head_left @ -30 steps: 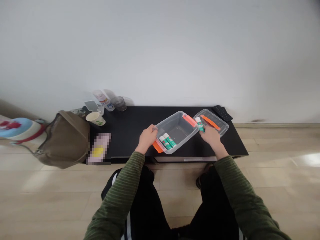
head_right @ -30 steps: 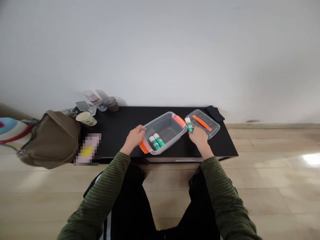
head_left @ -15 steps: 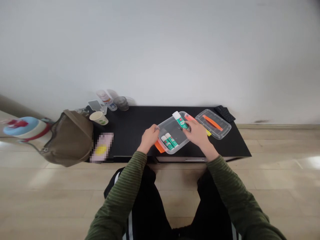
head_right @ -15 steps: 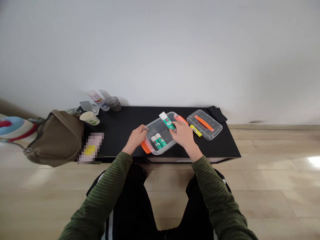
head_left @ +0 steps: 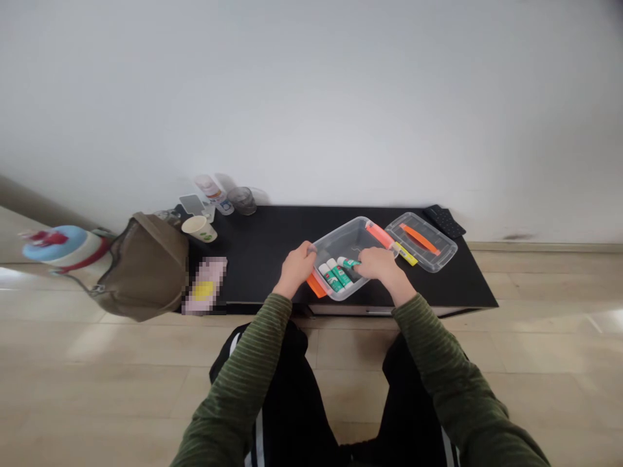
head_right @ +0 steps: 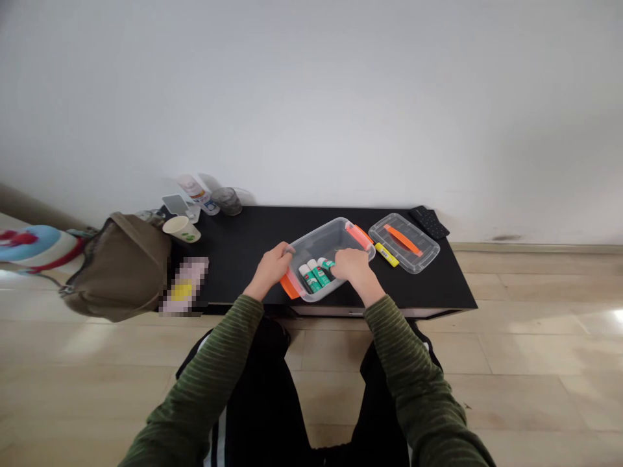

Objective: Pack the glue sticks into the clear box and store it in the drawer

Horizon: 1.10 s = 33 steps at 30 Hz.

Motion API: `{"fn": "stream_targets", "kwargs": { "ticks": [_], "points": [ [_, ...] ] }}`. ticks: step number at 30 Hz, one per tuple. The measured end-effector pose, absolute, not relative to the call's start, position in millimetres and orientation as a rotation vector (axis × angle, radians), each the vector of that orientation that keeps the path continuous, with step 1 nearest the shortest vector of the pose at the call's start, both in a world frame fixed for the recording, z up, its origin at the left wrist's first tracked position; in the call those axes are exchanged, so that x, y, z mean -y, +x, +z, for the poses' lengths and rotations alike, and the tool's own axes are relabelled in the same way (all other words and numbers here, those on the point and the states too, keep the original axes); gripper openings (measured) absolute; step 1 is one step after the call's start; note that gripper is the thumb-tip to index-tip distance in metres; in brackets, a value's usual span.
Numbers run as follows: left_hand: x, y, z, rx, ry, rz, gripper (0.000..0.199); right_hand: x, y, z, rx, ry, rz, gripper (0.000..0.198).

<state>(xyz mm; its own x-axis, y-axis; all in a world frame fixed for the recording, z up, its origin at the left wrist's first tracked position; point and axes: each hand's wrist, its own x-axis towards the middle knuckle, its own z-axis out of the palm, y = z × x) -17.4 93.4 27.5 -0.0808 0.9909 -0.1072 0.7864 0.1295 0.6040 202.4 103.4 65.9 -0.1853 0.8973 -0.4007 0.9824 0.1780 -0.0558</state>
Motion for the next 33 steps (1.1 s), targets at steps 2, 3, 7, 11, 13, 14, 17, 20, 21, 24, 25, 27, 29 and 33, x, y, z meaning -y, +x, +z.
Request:
{"fn": "stream_targets", "kwargs": {
  "ticks": [2,3,7,11,13,14,17,20,21,24,25,27,29,33],
  "points": [
    [-93,-17,28,-1.919,1.708,0.549,0.027,-107,200,66,-2.135,1.770,-0.460,0.038],
    [-92,-17,29,-1.917,1.708,0.550,0.027,-109,199,65,-2.121,1.744,-0.475,0.038],
    [-91,-16,30,-1.910,1.717,0.543,0.027,-113,198,65,-2.101,1.620,-0.554,0.034],
    [-93,-15,31,-1.904,1.731,0.528,0.028,-112,199,67,-2.098,1.566,-0.612,0.031],
    [-94,-16,31,-1.899,1.738,0.528,0.028,-110,199,66,-2.112,1.598,-0.617,0.031],
    [-94,-16,31,-1.898,1.739,0.526,0.028,-109,199,65,-2.123,1.637,-0.612,0.030],
    [-96,-16,30,-1.900,1.740,0.517,0.028,-106,200,62,-2.200,1.805,-0.577,0.028],
    [-96,-16,29,-1.905,1.733,0.510,0.028,-105,211,62,-2.354,2.028,-0.538,0.031],
    [-96,-17,29,-1.906,1.726,0.513,0.028,-105,218,63,-2.398,2.133,-0.517,0.033],
    [-97,-18,27,-1.897,1.709,0.534,0.028,-108,251,64,-2.414,2.505,-0.402,0.037],
    [-97,-18,26,-1.889,1.707,0.542,0.028,-109,264,63,-2.389,2.603,-0.360,0.037],
    [-97,-19,24,-1.869,1.706,0.563,0.029,-113,291,56,-2.306,2.708,-0.297,0.036],
    [-98,-19,22,-1.841,1.702,0.593,0.029,-116,314,45,-2.172,2.718,-0.277,0.036],
    [-99,-20,20,-1.766,1.683,0.668,0.029,-122,337,21,-1.956,2.552,-0.383,0.035]
  ]
}}
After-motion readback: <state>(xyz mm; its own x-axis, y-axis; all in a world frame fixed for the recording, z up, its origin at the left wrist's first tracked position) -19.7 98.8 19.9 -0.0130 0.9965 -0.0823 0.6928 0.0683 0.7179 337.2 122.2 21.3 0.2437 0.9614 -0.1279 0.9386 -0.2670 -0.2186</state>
